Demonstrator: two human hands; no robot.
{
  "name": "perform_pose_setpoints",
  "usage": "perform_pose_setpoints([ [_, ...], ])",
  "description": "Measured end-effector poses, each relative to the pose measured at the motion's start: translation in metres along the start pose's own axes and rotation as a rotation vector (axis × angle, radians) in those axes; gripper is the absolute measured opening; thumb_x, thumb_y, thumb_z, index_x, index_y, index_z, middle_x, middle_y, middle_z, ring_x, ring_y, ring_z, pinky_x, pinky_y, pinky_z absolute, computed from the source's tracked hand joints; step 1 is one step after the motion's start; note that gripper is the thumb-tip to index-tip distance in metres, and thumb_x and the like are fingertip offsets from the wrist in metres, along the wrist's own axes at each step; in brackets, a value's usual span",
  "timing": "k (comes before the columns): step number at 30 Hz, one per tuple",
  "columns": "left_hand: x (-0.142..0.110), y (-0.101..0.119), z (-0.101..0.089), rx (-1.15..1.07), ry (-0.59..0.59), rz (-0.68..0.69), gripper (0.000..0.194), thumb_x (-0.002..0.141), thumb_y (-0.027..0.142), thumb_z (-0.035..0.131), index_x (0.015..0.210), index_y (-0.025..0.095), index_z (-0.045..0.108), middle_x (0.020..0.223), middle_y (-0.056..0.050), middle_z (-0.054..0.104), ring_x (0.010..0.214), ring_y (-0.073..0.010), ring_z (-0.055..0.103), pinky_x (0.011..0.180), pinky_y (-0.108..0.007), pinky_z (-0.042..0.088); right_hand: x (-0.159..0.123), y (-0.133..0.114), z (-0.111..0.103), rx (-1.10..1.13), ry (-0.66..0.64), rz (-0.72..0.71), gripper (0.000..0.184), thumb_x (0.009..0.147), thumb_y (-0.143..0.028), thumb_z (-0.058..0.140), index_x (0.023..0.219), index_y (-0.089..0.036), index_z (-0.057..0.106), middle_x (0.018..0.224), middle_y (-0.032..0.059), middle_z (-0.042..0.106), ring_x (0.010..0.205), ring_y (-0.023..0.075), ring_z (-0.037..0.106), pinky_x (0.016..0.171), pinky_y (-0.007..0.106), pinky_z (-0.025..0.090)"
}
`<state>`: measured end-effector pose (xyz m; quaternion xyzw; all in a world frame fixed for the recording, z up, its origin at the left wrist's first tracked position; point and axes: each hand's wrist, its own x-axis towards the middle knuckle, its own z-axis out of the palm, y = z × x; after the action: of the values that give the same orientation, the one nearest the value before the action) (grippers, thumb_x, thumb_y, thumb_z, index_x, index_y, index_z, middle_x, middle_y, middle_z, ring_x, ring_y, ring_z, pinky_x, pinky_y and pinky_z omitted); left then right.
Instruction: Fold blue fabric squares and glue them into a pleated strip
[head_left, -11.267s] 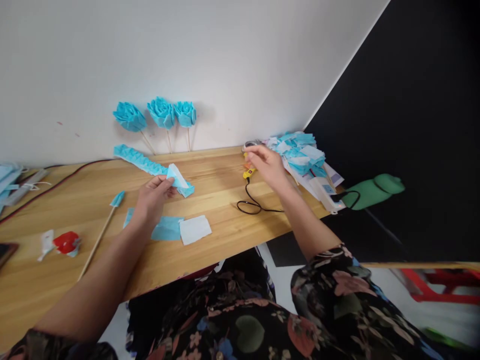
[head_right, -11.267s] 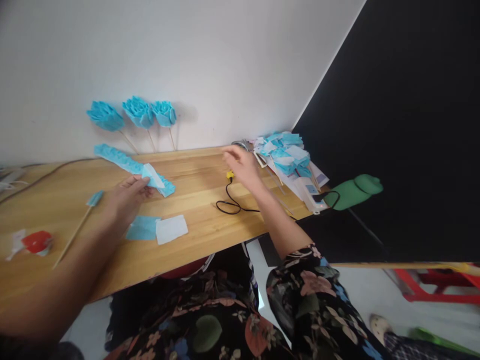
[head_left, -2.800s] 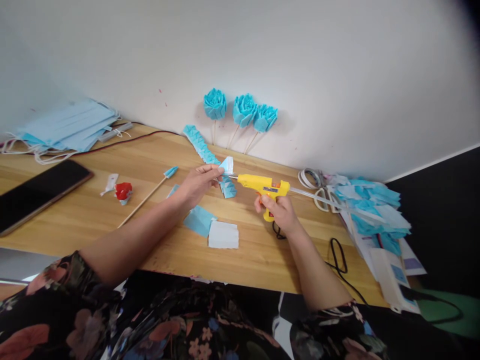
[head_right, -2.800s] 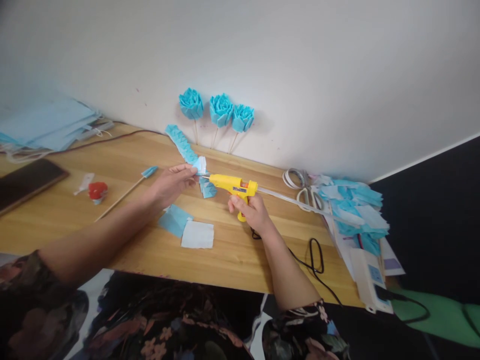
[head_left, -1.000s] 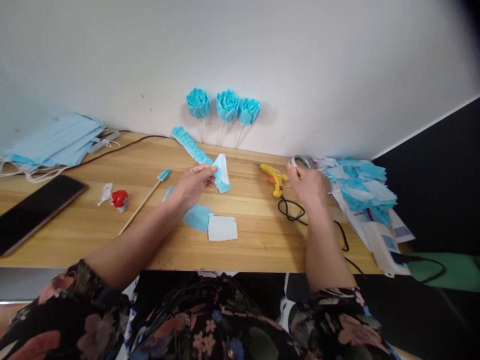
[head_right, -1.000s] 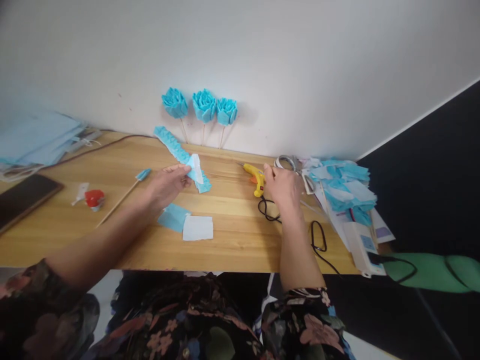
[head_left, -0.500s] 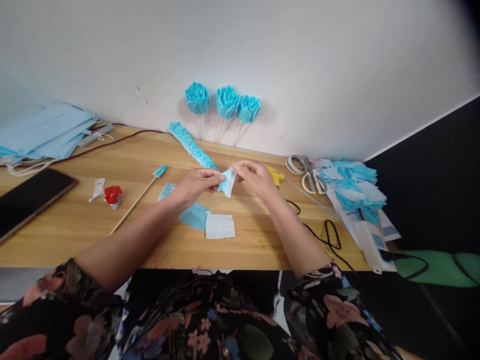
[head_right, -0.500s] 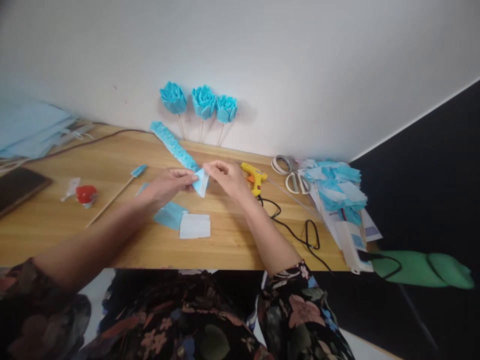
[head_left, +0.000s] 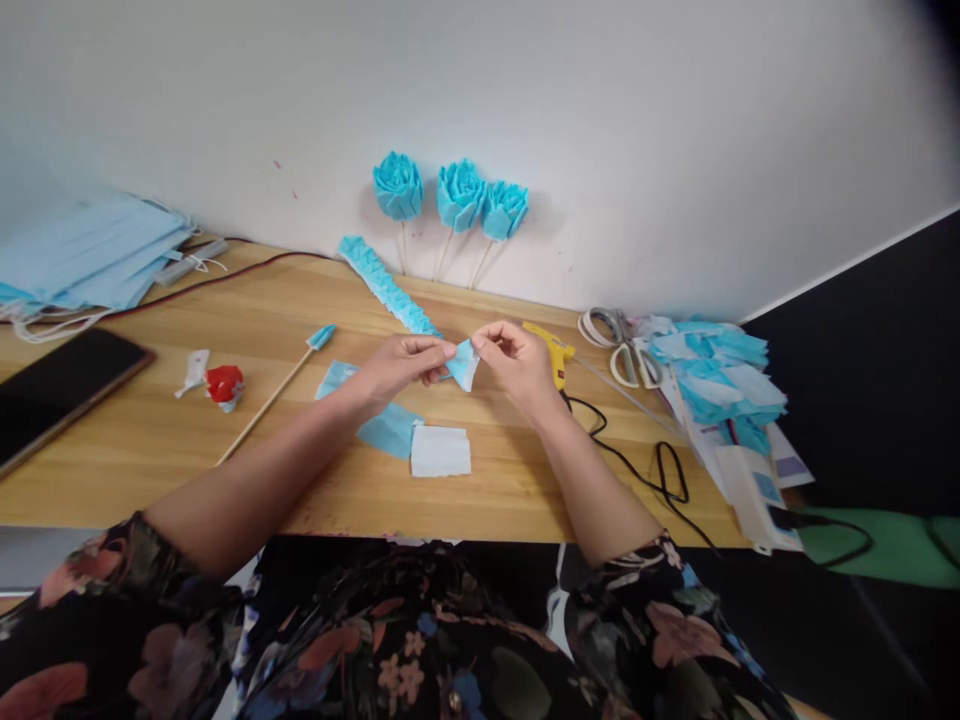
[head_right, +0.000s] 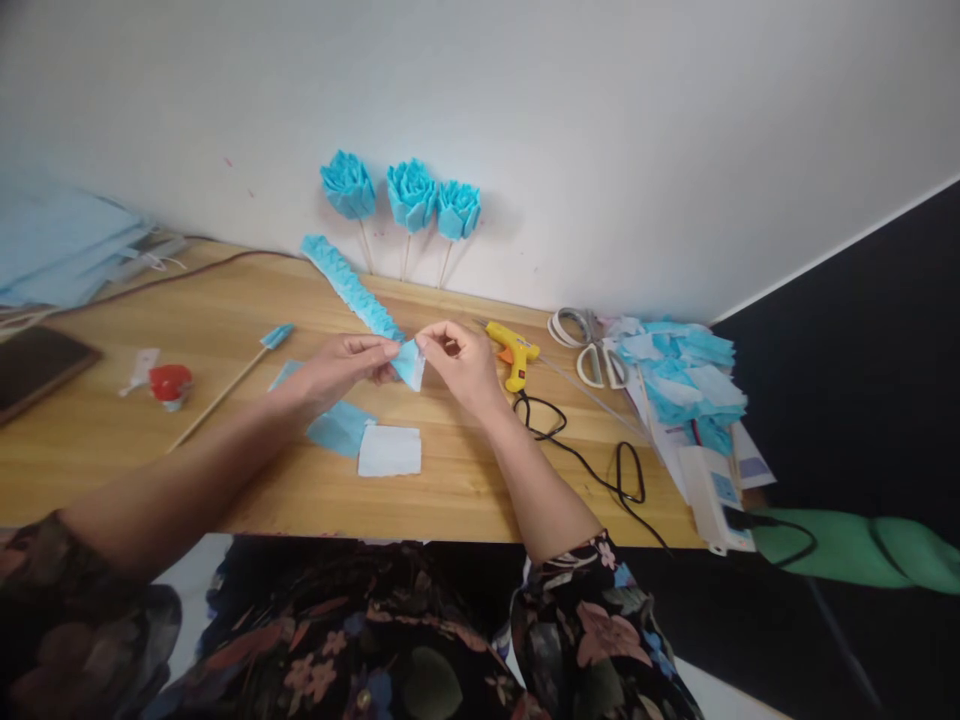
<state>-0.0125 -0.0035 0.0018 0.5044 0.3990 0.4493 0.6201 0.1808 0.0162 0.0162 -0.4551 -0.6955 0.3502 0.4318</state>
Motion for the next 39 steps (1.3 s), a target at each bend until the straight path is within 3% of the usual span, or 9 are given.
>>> perform_pose_setpoints([
  [9, 0.001, -0.002, -0.001, 0.112, 0.051, -0.005, 0.024, 0.070, 0.041, 0.078, 0.063, 0.019, 0.072, 0.055, 0.000, 0.058, 0.053, -0.0109, 0.045, 0.053, -0.027, 0.030, -0.004, -0.007, 0.002, -0.010, -0.075, -0.046, 0.025, 0.090, -0.042, 0.061, 0.084, -0.021, 0.074, 0.085, 0.0024, 0.074, 0.078, 0.0159, 0.065, 0.072, 0.028, 0.052],
  [13, 0.001, 0.003, -0.002, 0.114, 0.079, 0.010, 0.023, 0.072, 0.040, 0.076, 0.062, 0.020, 0.071, 0.052, 0.002, 0.053, 0.051, -0.0100, 0.041, 0.053, -0.027, 0.029, -0.004, -0.003, -0.001, -0.007, -0.071, -0.061, 0.035, 0.096, -0.048, 0.054, 0.100, -0.022, 0.076, 0.098, 0.0048, 0.076, 0.089, 0.0181, 0.069, 0.080, 0.031, 0.053],
  [18, -0.001, 0.006, -0.001, 0.107, 0.066, 0.012, 0.023, 0.073, 0.038, 0.074, 0.061, 0.020, 0.071, 0.052, 0.002, 0.053, 0.051, -0.0102, 0.041, 0.054, -0.027, 0.030, -0.001, 0.002, -0.005, 0.036, -0.020, -0.014, 0.041, 0.094, -0.050, 0.057, 0.125, -0.025, 0.067, 0.101, 0.0050, 0.075, 0.094, 0.0181, 0.069, 0.083, 0.032, 0.054],
  [22, -0.001, 0.005, 0.001, 0.119, 0.045, 0.032, 0.025, 0.075, 0.038, 0.074, 0.059, 0.019, 0.068, 0.054, 0.002, 0.053, 0.054, -0.0109, 0.042, 0.057, -0.028, 0.034, -0.002, 0.003, -0.003, 0.103, -0.102, -0.049, 0.046, 0.090, -0.040, 0.064, 0.133, -0.027, 0.062, 0.109, 0.0045, 0.072, 0.098, 0.0169, 0.067, 0.089, 0.033, 0.054],
  [27, -0.002, 0.002, 0.001, 0.180, 0.043, 0.087, 0.027, 0.076, 0.043, 0.074, 0.065, 0.018, 0.070, 0.069, -0.001, 0.063, 0.066, -0.0134, 0.052, 0.063, -0.028, 0.040, -0.005, 0.004, 0.006, 0.099, -0.134, -0.121, 0.048, 0.088, -0.027, 0.063, 0.136, -0.029, 0.059, 0.093, 0.0004, 0.066, 0.086, 0.0144, 0.063, 0.086, 0.033, 0.055],
  [32, -0.001, -0.001, 0.000, 0.113, 0.031, 0.023, 0.038, 0.081, 0.054, 0.068, 0.076, 0.016, 0.073, 0.075, -0.004, 0.069, 0.074, -0.0163, 0.059, 0.070, -0.029, 0.046, -0.004, 0.007, 0.006, 0.118, -0.106, -0.174, 0.049, 0.086, -0.020, 0.061, 0.135, -0.028, 0.059, 0.089, -0.0010, 0.063, 0.084, 0.0130, 0.062, 0.084, 0.032, 0.055],
  [36, 0.000, -0.003, 0.000, 0.084, -0.012, 0.020, 0.031, 0.076, 0.047, 0.075, 0.085, 0.017, 0.075, 0.079, -0.003, 0.070, 0.071, -0.0133, 0.059, 0.067, -0.026, 0.046, -0.005, 0.006, 0.007, 0.078, -0.107, -0.204, 0.048, 0.088, -0.020, 0.060, 0.135, -0.028, 0.059, 0.088, -0.0015, 0.064, 0.083, 0.0129, 0.063, 0.084, 0.032, 0.056],
  [39, 0.001, -0.004, 0.000, 0.103, -0.013, 0.017, 0.026, 0.076, 0.042, 0.075, 0.079, 0.016, 0.073, 0.073, -0.001, 0.068, 0.064, -0.0110, 0.056, 0.061, -0.024, 0.043, -0.007, 0.002, 0.008, 0.006, -0.095, -0.269, 0.047, 0.088, -0.018, 0.059, 0.134, -0.029, 0.059, 0.089, -0.0011, 0.067, 0.084, 0.0138, 0.064, 0.085, 0.033, 0.056],
])
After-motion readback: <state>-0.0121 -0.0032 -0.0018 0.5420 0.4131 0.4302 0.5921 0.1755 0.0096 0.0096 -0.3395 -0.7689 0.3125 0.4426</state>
